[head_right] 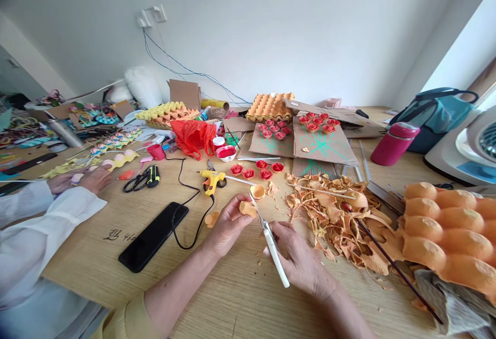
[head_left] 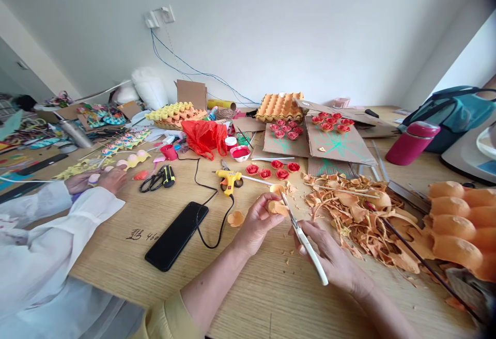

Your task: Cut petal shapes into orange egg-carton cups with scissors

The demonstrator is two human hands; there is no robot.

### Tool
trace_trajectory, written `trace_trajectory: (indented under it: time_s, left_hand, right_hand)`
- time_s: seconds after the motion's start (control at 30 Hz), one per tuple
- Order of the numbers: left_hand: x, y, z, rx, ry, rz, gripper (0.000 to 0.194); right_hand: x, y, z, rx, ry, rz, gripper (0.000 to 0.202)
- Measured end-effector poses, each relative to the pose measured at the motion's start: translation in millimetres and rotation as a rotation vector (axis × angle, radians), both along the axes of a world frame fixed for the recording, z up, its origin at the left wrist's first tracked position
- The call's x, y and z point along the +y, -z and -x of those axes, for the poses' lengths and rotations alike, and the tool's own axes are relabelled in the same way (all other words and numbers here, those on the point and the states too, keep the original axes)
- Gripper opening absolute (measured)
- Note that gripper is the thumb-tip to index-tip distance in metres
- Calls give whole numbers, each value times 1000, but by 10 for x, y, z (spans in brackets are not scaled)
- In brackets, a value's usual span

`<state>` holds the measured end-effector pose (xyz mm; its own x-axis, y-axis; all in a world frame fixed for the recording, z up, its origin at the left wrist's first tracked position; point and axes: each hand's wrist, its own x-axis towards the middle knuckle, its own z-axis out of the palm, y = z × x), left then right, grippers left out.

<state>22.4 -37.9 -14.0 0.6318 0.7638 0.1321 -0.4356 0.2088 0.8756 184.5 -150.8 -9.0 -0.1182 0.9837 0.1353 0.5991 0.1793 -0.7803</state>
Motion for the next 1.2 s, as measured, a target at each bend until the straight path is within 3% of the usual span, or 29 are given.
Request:
trace_trajectory:
  time_s: [0.27,0.63,1.2]
  left_hand:
    - [-52,14,-26,-6,-19,2,39]
    - [-79,-13,-42,0,-28,29,41]
    - [-38,-41,-43,-30,-11,89,43]
  right_hand:
    - [-9,56,-11,80,-41,19,39]
    - [8,107,-19,35,-20,-16,34]
    - [5,53,3,61,-12,-45,39]
